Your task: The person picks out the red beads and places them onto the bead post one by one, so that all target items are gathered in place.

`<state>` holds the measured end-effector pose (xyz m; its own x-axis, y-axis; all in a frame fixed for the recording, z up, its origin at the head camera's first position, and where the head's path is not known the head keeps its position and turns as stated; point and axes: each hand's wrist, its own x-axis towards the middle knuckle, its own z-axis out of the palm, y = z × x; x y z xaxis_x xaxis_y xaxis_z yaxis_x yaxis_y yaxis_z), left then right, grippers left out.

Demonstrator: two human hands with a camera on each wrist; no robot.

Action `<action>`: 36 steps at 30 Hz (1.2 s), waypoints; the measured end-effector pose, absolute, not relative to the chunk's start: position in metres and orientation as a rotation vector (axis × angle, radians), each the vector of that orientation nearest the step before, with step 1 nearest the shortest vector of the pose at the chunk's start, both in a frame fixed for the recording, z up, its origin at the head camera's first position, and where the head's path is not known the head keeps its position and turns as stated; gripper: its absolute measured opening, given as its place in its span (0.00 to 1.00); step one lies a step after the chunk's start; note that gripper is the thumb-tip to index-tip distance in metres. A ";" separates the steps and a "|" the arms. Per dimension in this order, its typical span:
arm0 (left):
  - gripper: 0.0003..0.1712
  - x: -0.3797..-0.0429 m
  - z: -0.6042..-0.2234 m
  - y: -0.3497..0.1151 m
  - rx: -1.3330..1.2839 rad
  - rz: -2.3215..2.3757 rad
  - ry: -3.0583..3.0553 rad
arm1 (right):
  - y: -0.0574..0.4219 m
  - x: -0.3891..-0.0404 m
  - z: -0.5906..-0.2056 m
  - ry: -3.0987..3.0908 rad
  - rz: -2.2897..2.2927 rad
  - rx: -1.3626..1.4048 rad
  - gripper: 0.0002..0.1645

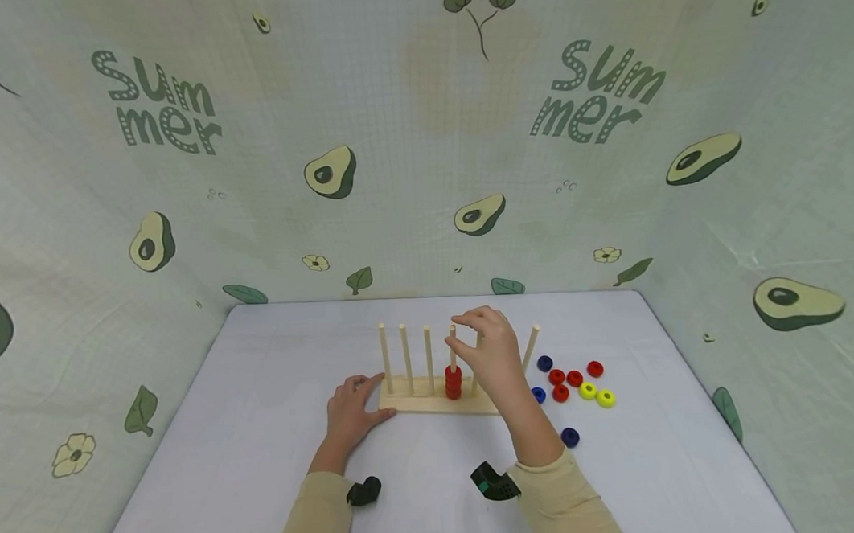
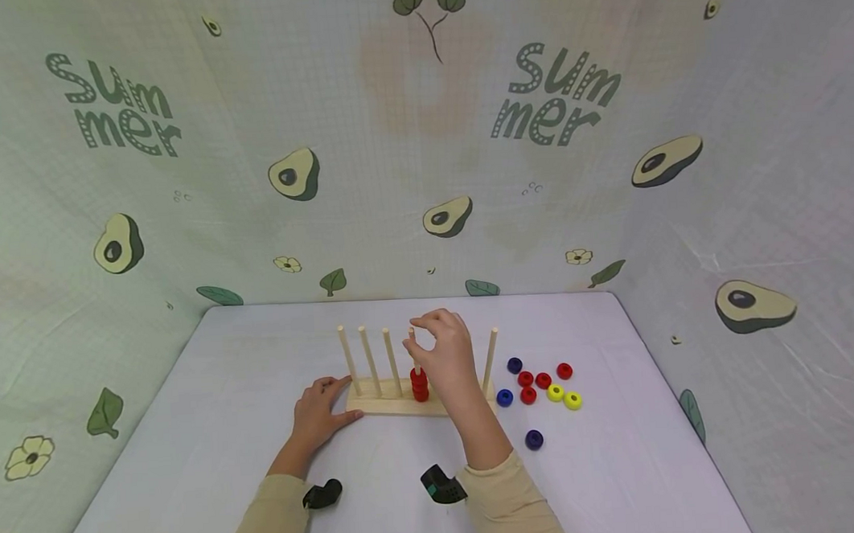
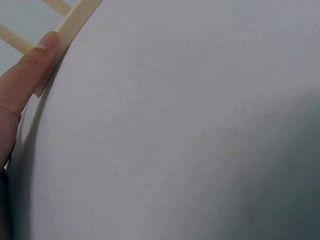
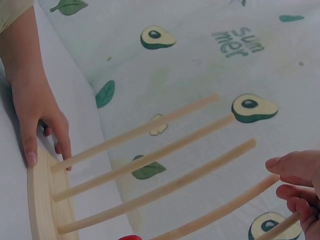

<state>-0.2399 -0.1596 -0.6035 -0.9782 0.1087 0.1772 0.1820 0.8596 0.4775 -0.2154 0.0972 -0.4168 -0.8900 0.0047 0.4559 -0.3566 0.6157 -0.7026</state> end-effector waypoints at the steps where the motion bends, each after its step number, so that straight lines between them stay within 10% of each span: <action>1: 0.43 -0.240 -0.603 -0.160 -0.224 -0.761 -2.895 | 0.097 -0.215 -0.417 -2.424 1.191 0.282 0.18; 36: 0.43 -0.239 -0.602 -0.160 -0.223 -0.774 -2.912 | 0.114 -0.194 -0.453 -2.187 1.331 0.420 0.12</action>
<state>-0.2394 -0.1600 -0.6023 -0.9819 0.1112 0.1531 0.1726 0.8583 0.4833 -0.1942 0.1143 -0.4535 -0.8054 0.0138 0.5926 -0.5201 0.4633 -0.7175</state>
